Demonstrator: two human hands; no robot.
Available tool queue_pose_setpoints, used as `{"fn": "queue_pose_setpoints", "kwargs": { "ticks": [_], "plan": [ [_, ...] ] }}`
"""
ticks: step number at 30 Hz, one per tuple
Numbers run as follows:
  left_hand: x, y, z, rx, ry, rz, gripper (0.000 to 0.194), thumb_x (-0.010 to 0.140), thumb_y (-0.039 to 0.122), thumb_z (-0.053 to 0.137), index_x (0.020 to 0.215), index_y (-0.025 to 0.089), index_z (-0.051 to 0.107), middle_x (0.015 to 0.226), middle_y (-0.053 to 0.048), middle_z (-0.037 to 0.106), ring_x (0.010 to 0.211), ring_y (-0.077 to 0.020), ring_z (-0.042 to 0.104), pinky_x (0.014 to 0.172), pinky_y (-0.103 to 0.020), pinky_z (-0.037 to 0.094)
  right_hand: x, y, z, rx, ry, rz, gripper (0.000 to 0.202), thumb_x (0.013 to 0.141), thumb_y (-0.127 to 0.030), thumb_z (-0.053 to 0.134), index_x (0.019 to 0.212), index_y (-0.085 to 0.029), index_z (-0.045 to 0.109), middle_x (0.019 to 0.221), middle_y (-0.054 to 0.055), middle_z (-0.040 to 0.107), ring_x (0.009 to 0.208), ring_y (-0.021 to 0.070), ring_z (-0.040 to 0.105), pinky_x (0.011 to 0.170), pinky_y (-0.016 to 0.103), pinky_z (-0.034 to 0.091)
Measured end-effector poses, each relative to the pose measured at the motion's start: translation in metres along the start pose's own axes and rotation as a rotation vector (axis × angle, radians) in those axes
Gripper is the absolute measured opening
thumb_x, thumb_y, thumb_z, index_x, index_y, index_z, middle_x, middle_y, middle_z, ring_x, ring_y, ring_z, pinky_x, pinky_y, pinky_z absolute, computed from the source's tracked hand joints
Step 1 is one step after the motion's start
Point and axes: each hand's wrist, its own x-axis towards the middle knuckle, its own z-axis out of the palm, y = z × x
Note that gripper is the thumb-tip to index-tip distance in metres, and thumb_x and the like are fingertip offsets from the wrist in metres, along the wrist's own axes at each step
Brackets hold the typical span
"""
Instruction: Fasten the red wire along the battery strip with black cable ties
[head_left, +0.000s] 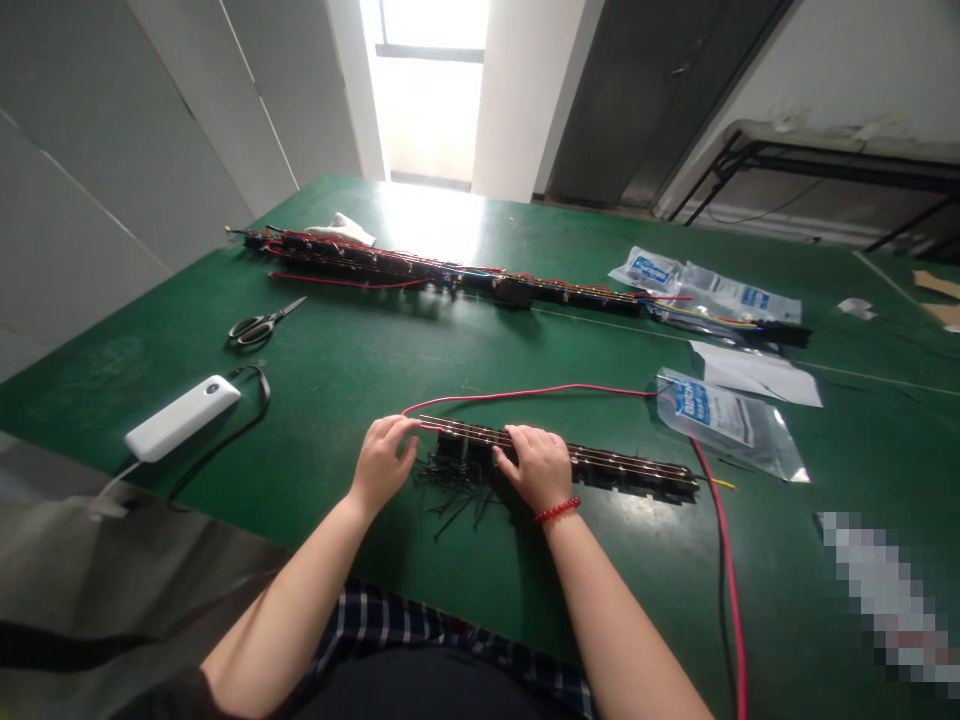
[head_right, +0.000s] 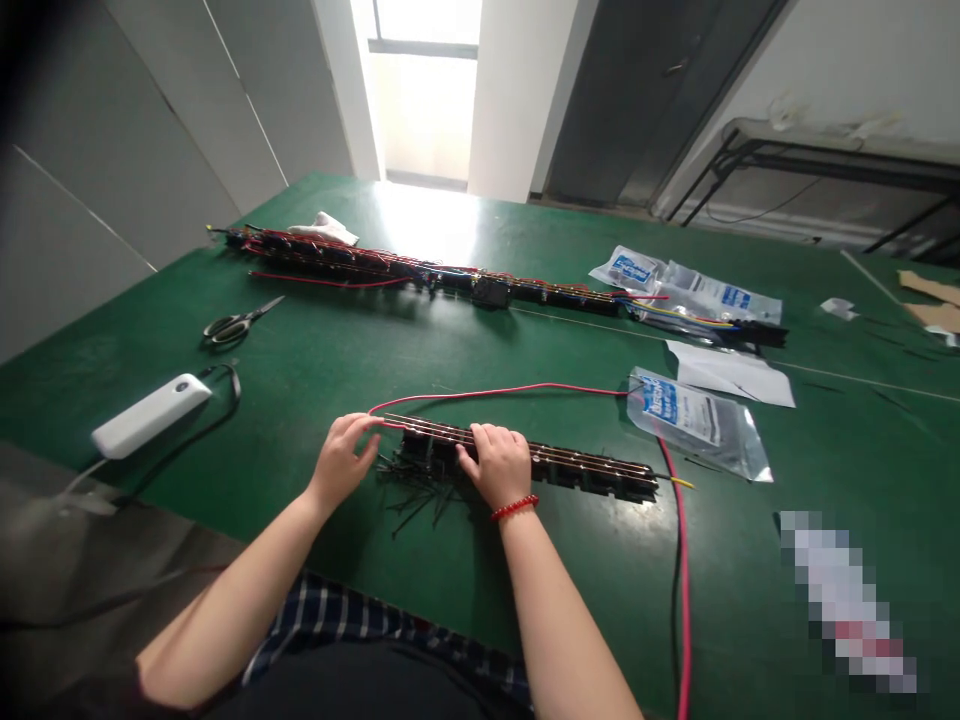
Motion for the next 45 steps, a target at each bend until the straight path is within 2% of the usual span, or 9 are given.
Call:
{"fn": "queue_pose_setpoints", "kwargs": {
  "ticks": [4,10,14,19,23,30,36,39,45],
  "plan": [
    [-0.02,0.006,0.0,-0.035,-0.111,-0.022,0.028,0.089,0.024,0.054,0.115,0.026,0.062,0.11,-0.007,0.063,0.109,-0.024,0.056,0.099,-0.045,0.048,0.001,0.002,0.003,0.006,0.014,-0.002,0.04,0.095,-0.047,0.047,0.116,-0.017,0.063,0.112,0.01,0.07,0.1,0.0232,0.06,0.09,0.037,0.033],
    [-0.019,0.003,0.0,-0.031,-0.2,-0.042,0.035,0.081,0.009,0.051,0.109,0.025,0.064,0.109,-0.006,0.065,0.11,-0.0242,0.056,0.101,-0.047,0.047,0.0,0.003,0.004,0.018,0.027,-0.003,0.04,0.094,-0.047,0.05,0.115,-0.017,0.064,0.111,0.01,0.071,0.1,0.0241,0.06,0.09,0.037,0.034],
    [-0.017,0.002,-0.002,-0.039,-0.224,-0.047,0.024,0.081,0.012,0.052,0.098,0.024,0.065,0.107,-0.005,0.065,0.11,-0.0238,0.056,0.1,-0.045,0.047,-0.001,0.003,0.003,0.042,0.039,-0.004,0.039,0.093,-0.047,0.05,0.113,-0.017,0.065,0.11,0.01,0.071,0.1,0.0244,0.061,0.09,0.037,0.034],
    [-0.015,-0.003,-0.005,-0.069,-0.272,-0.036,0.012,0.087,0.02,0.056,0.093,0.024,0.064,0.106,-0.005,0.065,0.106,-0.0232,0.057,0.098,-0.045,0.048,-0.002,0.003,0.003,0.057,0.036,-0.003,0.039,0.094,-0.046,0.048,0.114,-0.017,0.064,0.11,0.01,0.071,0.099,0.0248,0.06,0.09,0.037,0.034],
    [-0.014,-0.007,-0.004,-0.08,-0.273,-0.023,0.007,0.088,0.024,0.057,0.089,0.023,0.064,0.105,-0.005,0.065,0.105,-0.0228,0.057,0.097,-0.045,0.048,-0.001,0.002,0.002,0.056,0.03,0.005,0.038,0.093,-0.045,0.049,0.114,-0.017,0.065,0.11,0.01,0.071,0.099,0.0245,0.06,0.09,0.037,0.034],
    [-0.019,-0.003,-0.002,-0.028,-0.236,-0.008,0.009,0.09,0.02,0.053,0.087,0.021,0.062,0.105,-0.006,0.064,0.106,-0.0226,0.054,0.096,-0.042,0.046,0.0,0.002,0.002,0.037,0.031,-0.001,0.038,0.093,-0.046,0.05,0.112,-0.017,0.065,0.109,0.01,0.071,0.097,0.024,0.06,0.088,0.037,0.033],
    [-0.018,0.003,-0.003,-0.013,-0.241,-0.017,0.012,0.093,0.018,0.047,0.087,0.02,0.058,0.09,-0.005,0.063,0.089,-0.0203,0.054,0.085,-0.037,0.047,0.0,0.003,0.003,0.024,0.051,-0.011,0.037,0.092,-0.045,0.052,0.111,-0.016,0.065,0.106,0.009,0.072,0.095,0.023,0.06,0.088,0.036,0.033],
    [-0.019,0.004,-0.004,-0.036,-0.243,-0.024,0.013,0.093,0.019,0.046,0.088,0.02,0.058,0.087,-0.004,0.063,0.085,-0.0194,0.054,0.082,-0.035,0.046,0.0,0.003,0.003,0.025,0.057,-0.015,0.037,0.092,-0.045,0.053,0.111,-0.016,0.065,0.107,0.009,0.072,0.095,0.0231,0.06,0.088,0.036,0.033],
    [-0.022,0.001,-0.006,-0.161,-0.207,-0.063,0.009,0.092,0.024,0.052,0.094,0.021,0.06,0.092,-0.004,0.064,0.09,-0.0187,0.058,0.085,-0.035,0.048,0.0,0.003,0.003,0.032,0.051,-0.01,0.037,0.09,-0.045,0.054,0.111,-0.016,0.065,0.107,0.009,0.072,0.097,0.024,0.061,0.088,0.036,0.033]
  ]
}}
